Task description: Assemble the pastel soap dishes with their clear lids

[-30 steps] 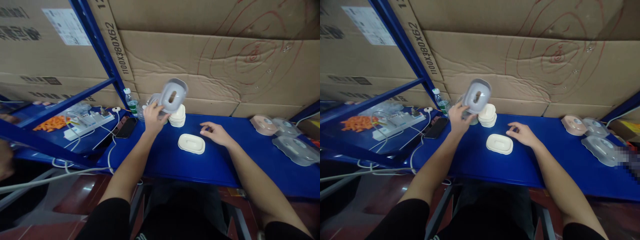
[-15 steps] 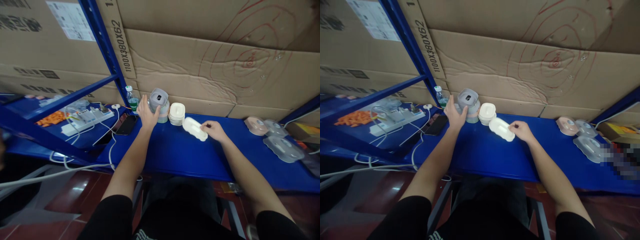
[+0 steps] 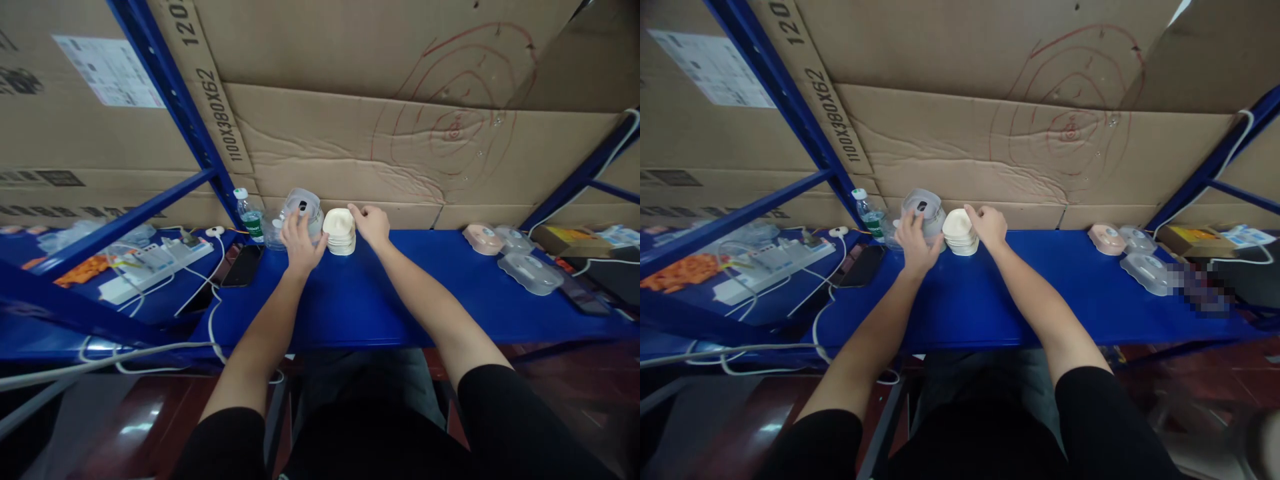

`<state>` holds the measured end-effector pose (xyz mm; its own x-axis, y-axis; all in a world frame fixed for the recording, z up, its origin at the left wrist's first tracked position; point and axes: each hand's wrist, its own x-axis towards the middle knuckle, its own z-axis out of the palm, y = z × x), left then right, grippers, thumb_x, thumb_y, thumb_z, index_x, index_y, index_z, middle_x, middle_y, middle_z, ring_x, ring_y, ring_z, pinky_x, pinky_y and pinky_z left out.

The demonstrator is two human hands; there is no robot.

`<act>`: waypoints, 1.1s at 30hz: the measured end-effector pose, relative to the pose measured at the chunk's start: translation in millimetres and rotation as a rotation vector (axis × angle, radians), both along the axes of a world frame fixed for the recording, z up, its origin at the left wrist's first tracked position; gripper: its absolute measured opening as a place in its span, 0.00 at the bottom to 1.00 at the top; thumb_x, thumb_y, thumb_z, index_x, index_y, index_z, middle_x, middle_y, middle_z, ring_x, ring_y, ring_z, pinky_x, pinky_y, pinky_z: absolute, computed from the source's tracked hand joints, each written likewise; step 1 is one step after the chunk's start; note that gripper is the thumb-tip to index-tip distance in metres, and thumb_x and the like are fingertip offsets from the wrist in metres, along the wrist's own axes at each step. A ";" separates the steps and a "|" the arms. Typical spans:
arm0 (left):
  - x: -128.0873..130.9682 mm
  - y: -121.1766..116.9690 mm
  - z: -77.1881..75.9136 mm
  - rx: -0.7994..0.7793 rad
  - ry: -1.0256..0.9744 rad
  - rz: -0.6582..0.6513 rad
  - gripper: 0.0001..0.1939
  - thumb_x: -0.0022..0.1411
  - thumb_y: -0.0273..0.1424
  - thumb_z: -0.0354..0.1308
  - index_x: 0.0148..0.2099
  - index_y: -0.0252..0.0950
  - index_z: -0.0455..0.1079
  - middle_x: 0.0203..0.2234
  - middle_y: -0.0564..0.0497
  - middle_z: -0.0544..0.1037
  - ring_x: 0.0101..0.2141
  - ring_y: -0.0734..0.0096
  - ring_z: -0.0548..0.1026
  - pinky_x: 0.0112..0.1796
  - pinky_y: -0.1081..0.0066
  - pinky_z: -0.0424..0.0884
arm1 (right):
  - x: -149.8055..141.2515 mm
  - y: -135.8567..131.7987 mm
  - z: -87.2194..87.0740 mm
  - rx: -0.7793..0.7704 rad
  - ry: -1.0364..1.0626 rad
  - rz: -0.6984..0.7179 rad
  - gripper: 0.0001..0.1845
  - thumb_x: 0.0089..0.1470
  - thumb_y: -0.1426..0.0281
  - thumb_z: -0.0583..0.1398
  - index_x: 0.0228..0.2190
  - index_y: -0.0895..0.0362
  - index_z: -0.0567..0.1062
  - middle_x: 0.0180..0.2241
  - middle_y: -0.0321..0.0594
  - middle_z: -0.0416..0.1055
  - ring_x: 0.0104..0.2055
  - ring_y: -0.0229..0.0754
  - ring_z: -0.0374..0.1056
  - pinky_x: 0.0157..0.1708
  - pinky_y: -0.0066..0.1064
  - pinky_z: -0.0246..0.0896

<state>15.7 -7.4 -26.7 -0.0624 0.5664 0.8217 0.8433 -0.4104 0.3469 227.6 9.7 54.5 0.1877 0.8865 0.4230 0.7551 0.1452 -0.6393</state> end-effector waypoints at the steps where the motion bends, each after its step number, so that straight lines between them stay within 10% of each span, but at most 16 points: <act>1: 5.0 -2.3 -0.5 -0.009 0.060 -0.035 0.38 0.65 0.53 0.60 0.68 0.34 0.69 0.72 0.30 0.63 0.72 0.34 0.57 0.68 0.39 0.50 | 0.4 -1.5 2.8 0.073 0.023 0.013 0.32 0.63 0.40 0.55 0.22 0.52 0.71 0.27 0.40 0.76 0.34 0.45 0.71 0.35 0.34 0.60; 5: 23.8 -9.3 -2.2 -0.042 0.266 -0.172 0.25 0.67 0.48 0.62 0.60 0.40 0.78 0.71 0.35 0.66 0.72 0.35 0.58 0.66 0.39 0.53 | 38.6 -7.4 12.1 0.318 0.051 0.042 0.30 0.66 0.43 0.54 0.26 0.53 0.73 0.26 0.38 0.75 0.32 0.43 0.69 0.36 0.33 0.60; 9: 28.7 -10.8 -4.2 -0.039 0.287 -0.202 0.20 0.68 0.43 0.63 0.57 0.41 0.80 0.70 0.35 0.67 0.71 0.35 0.60 0.65 0.38 0.54 | 144.2 -27.9 -2.3 0.316 -0.113 -0.022 0.27 0.66 0.46 0.54 0.37 0.55 0.80 0.36 0.45 0.81 0.40 0.50 0.74 0.45 0.40 0.67; 16: 34.2 -9.1 -1.6 -0.033 0.206 -0.223 0.19 0.66 0.43 0.63 0.54 0.41 0.80 0.69 0.36 0.69 0.70 0.34 0.60 0.65 0.37 0.53 | 322.6 -111.9 -61.3 -0.318 -0.498 -0.676 0.44 0.61 0.48 0.60 0.67 0.66 0.67 0.69 0.70 0.62 0.73 0.77 0.51 0.65 0.73 0.44; 19: 42.5 -13.3 -1.4 -0.032 0.186 -0.268 0.18 0.62 0.43 0.65 0.51 0.42 0.80 0.67 0.38 0.71 0.69 0.35 0.62 0.65 0.38 0.54 | 314.3 -139.3 -72.4 -0.468 -0.561 -0.642 0.51 0.58 0.46 0.62 0.71 0.66 0.61 0.72 0.71 0.57 0.74 0.78 0.49 0.67 0.74 0.39; 25: 46.0 -21.5 1.7 -0.047 0.189 -0.282 0.19 0.62 0.45 0.63 0.51 0.43 0.79 0.66 0.38 0.72 0.68 0.35 0.63 0.65 0.39 0.54 | 257.4 -176.0 -71.0 -0.249 -0.675 -0.397 0.58 0.52 0.37 0.64 0.73 0.52 0.60 0.77 0.56 0.50 0.76 0.77 0.44 0.69 0.75 0.35; 33: 42.3 -20.2 3.7 -0.010 0.209 -0.350 0.25 0.62 0.50 0.63 0.55 0.42 0.77 0.63 0.37 0.74 0.67 0.36 0.66 0.65 0.42 0.58 | 215.0 -170.0 -70.0 -0.329 -0.413 0.032 0.58 0.50 0.40 0.69 0.72 0.55 0.62 0.70 0.59 0.64 0.67 0.68 0.67 0.62 0.54 0.65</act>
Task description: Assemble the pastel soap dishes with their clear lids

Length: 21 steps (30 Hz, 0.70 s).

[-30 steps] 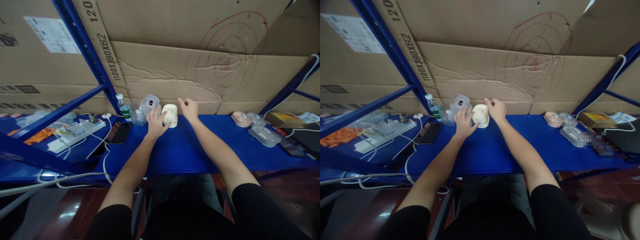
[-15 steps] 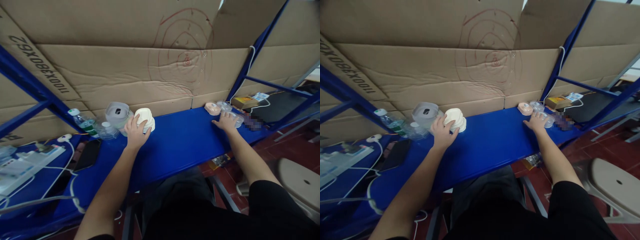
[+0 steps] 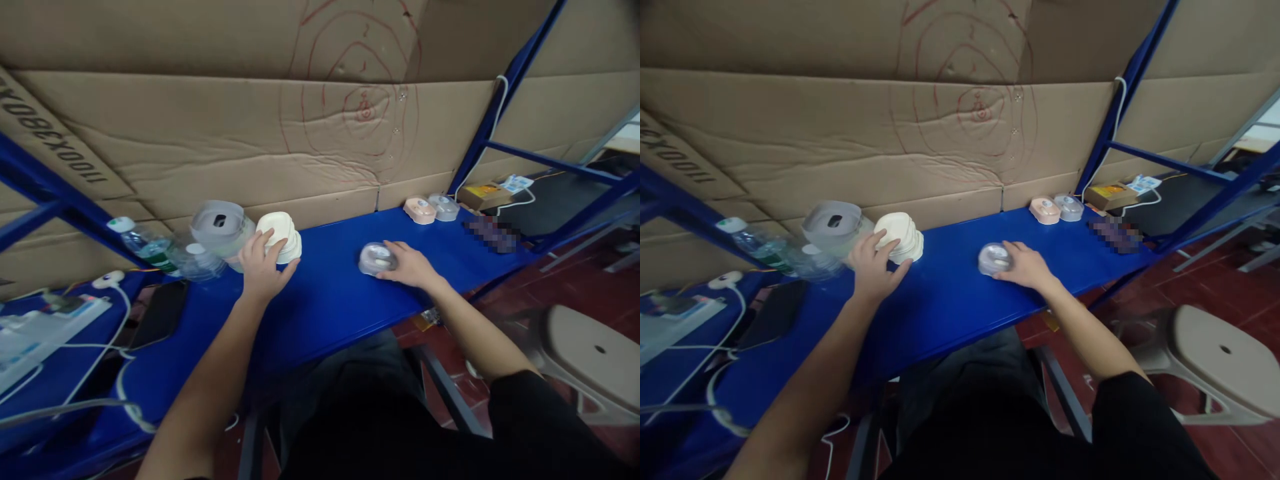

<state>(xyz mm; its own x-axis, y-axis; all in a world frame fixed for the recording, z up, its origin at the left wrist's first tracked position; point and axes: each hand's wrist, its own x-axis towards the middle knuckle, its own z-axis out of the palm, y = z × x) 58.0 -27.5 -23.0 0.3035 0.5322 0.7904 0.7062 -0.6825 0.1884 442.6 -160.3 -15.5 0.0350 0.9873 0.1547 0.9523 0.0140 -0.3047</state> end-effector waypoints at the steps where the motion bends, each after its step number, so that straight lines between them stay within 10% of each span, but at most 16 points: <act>1: 3.0 -0.9 -1.5 0.009 0.020 -0.029 0.27 0.61 0.52 0.64 0.55 0.41 0.77 0.63 0.37 0.74 0.66 0.36 0.67 0.65 0.42 0.58 | -14.6 7.5 2.0 0.009 0.012 0.087 0.59 0.49 0.40 0.70 0.72 0.55 0.62 0.70 0.58 0.64 0.68 0.67 0.66 0.64 0.54 0.64; 11: 4.2 -5.4 -5.0 0.027 0.091 -0.050 0.25 0.64 0.47 0.64 0.59 0.42 0.75 0.64 0.36 0.74 0.65 0.41 0.71 0.64 0.44 0.64 | -97.4 92.1 63.8 0.133 0.456 0.599 0.49 0.46 0.43 0.73 0.65 0.50 0.74 0.66 0.50 0.69 0.62 0.59 0.72 0.58 0.50 0.71; 16: -0.7 -16.9 4.7 0.042 0.226 -0.142 0.20 0.65 0.47 0.64 0.56 0.48 0.76 0.64 0.41 0.74 0.65 0.46 0.72 0.64 0.44 0.67 | -87.4 101.2 52.3 -0.417 0.944 0.806 0.41 0.53 0.35 0.63 0.50 0.56 0.83 0.38 0.45 0.84 0.29 0.44 0.79 0.19 0.27 0.66; 21: 12.3 -30.9 16.9 0.063 0.421 -0.384 0.25 0.69 0.56 0.59 0.58 0.47 0.75 0.67 0.40 0.72 0.67 0.50 0.70 0.62 0.49 0.71 | -78.7 99.8 27.4 -0.695 1.110 0.827 0.50 0.52 0.28 0.57 0.49 0.59 0.82 0.42 0.56 0.85 0.19 0.41 0.75 0.10 0.25 0.53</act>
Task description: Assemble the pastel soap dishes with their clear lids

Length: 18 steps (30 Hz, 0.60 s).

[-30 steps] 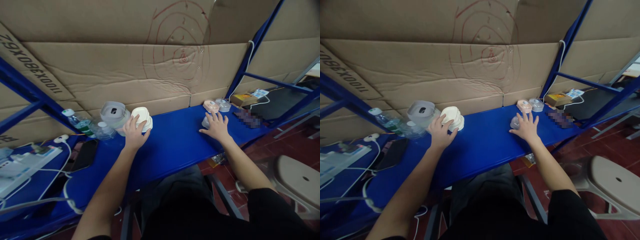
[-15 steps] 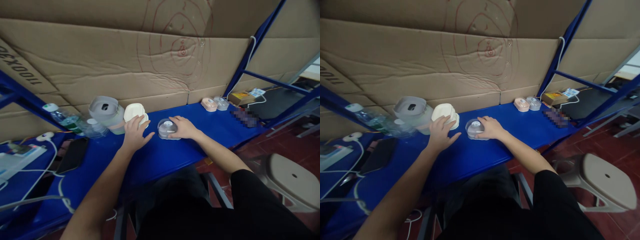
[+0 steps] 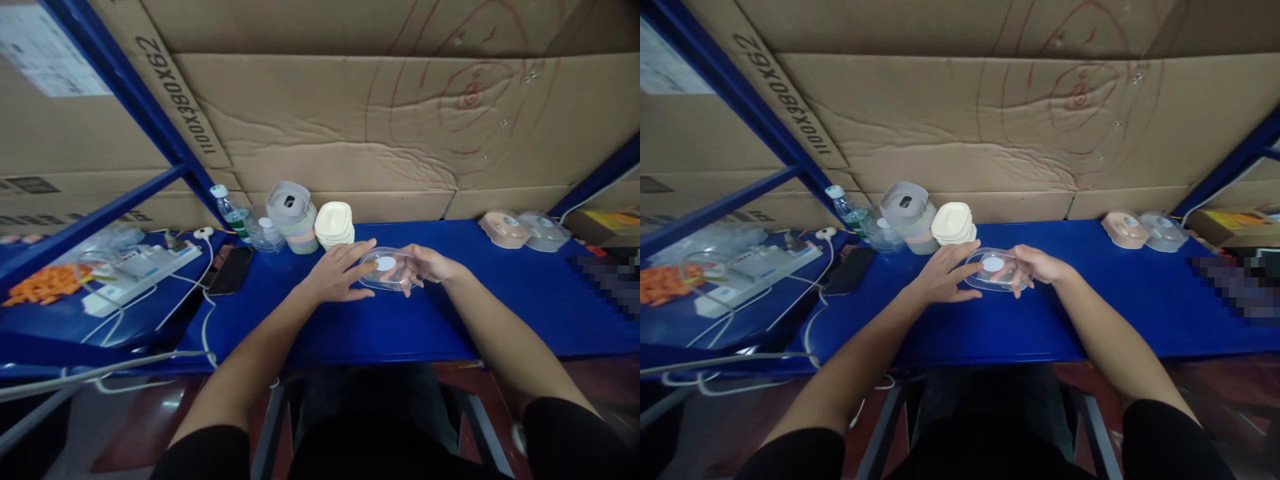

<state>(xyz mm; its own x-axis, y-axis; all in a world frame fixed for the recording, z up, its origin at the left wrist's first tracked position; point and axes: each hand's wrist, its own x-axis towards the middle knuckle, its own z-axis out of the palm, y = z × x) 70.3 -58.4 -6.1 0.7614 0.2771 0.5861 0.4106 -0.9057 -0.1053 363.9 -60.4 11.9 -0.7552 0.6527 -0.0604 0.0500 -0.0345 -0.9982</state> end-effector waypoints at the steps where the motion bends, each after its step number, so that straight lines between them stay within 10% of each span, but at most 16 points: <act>1: 1.4 -0.4 0.2 -0.007 0.018 -0.012 0.25 0.69 0.58 0.57 0.55 0.46 0.76 0.67 0.40 0.72 0.67 0.52 0.70 0.61 0.50 0.72 | 0.6 0.0 -1.6 -0.023 -0.001 0.039 0.53 0.50 0.25 0.55 0.50 0.60 0.81 0.42 0.58 0.85 0.19 0.41 0.74 0.09 0.26 0.53; 7: -32.2 18.7 -1.6 -0.024 -0.345 0.336 0.31 0.60 0.67 0.61 0.33 0.43 0.70 0.59 0.39 0.77 0.59 0.46 0.76 0.62 0.45 0.71 | 3.0 -0.7 8.9 0.063 0.095 -0.084 0.65 0.38 0.17 0.47 0.50 0.58 0.81 0.44 0.57 0.85 0.16 0.39 0.69 0.15 0.33 0.62; 12: -107.6 43.5 14.8 0.183 -0.892 0.946 0.17 0.69 0.48 0.63 0.42 0.39 0.69 0.70 0.36 0.63 0.69 0.45 0.64 0.67 0.41 0.61 | 7.5 2.9 16.4 0.251 0.098 -0.503 0.49 0.48 0.26 0.57 0.51 0.51 0.80 0.45 0.50 0.84 0.18 0.38 0.65 0.19 0.36 0.61; 18: -138.6 65.1 5.2 0.057 -0.945 1.146 0.16 0.61 0.39 0.70 0.47 0.39 0.73 0.66 0.33 0.69 0.68 0.39 0.66 0.64 0.37 0.61 | 0.0 6.0 6.4 0.242 0.166 -0.491 0.37 0.52 0.33 0.62 0.43 0.52 0.83 0.39 0.47 0.85 0.19 0.39 0.67 0.22 0.37 0.64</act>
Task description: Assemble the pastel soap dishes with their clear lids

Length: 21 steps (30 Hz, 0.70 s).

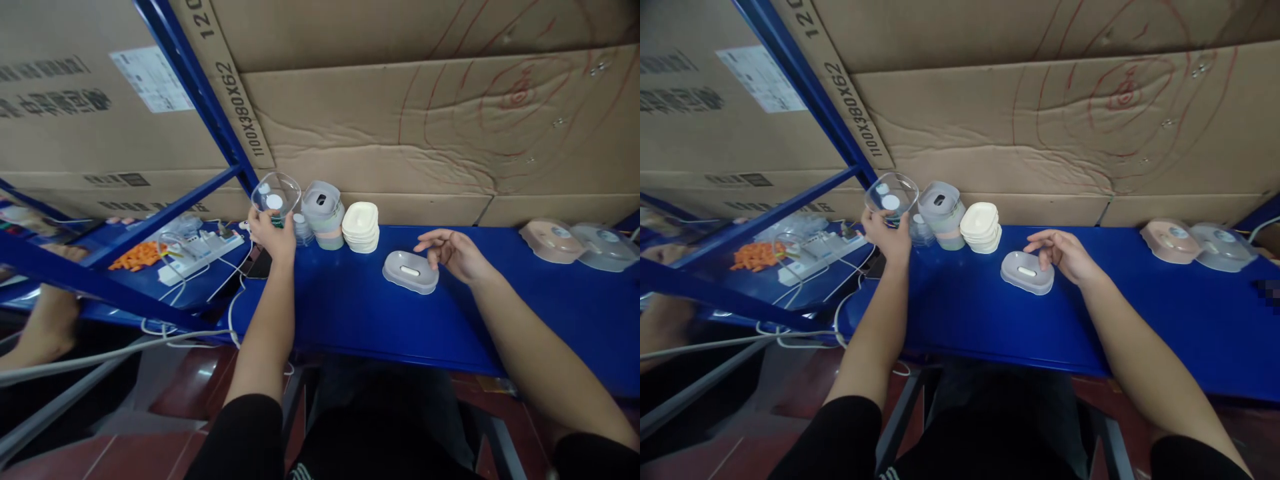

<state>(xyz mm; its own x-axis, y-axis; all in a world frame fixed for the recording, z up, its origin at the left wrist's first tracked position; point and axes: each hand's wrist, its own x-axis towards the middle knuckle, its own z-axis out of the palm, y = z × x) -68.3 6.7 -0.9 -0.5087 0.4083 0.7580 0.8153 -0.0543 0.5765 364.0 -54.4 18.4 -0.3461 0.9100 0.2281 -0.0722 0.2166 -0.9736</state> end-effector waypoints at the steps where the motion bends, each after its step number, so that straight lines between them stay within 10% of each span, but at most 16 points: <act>1: 2.1 3.1 -4.1 -0.035 0.010 -0.032 0.18 0.61 0.39 0.69 0.50 0.39 0.74 0.67 0.32 0.68 0.68 0.38 0.65 0.65 0.36 0.61 | -1.0 -1.0 0.1 0.010 0.006 0.019 0.37 0.52 0.34 0.62 0.42 0.52 0.83 0.39 0.47 0.85 0.20 0.39 0.67 0.23 0.37 0.65; 7: 15.3 7.1 -7.6 0.003 -0.068 -0.190 0.28 0.67 0.34 0.57 0.67 0.37 0.65 0.68 0.35 0.69 0.70 0.52 0.65 0.69 0.48 0.60 | 1.4 -11.3 10.3 0.261 -0.456 -0.116 0.34 0.53 0.42 0.68 0.52 0.51 0.82 0.49 0.49 0.83 0.41 0.52 0.80 0.45 0.49 0.76; 13: 47.6 -21.0 2.6 0.151 0.108 -0.226 0.23 0.70 0.38 0.54 0.63 0.36 0.67 0.64 0.36 0.71 0.68 0.49 0.66 0.68 0.44 0.58 | -3.3 -10.1 -11.3 0.438 -1.108 0.016 0.61 0.39 0.45 0.76 0.70 0.53 0.68 0.70 0.56 0.65 0.70 0.73 0.61 0.68 0.63 0.58; 21: 131.1 -48.7 -22.8 -0.041 0.638 -1.072 0.35 0.66 0.55 0.65 0.64 0.37 0.69 0.63 0.33 0.72 0.63 0.44 0.72 0.62 0.44 0.70 | -5.6 1.1 -20.7 0.506 -0.882 0.079 0.47 0.50 0.52 0.73 0.67 0.52 0.71 0.65 0.52 0.71 0.66 0.64 0.69 0.64 0.58 0.65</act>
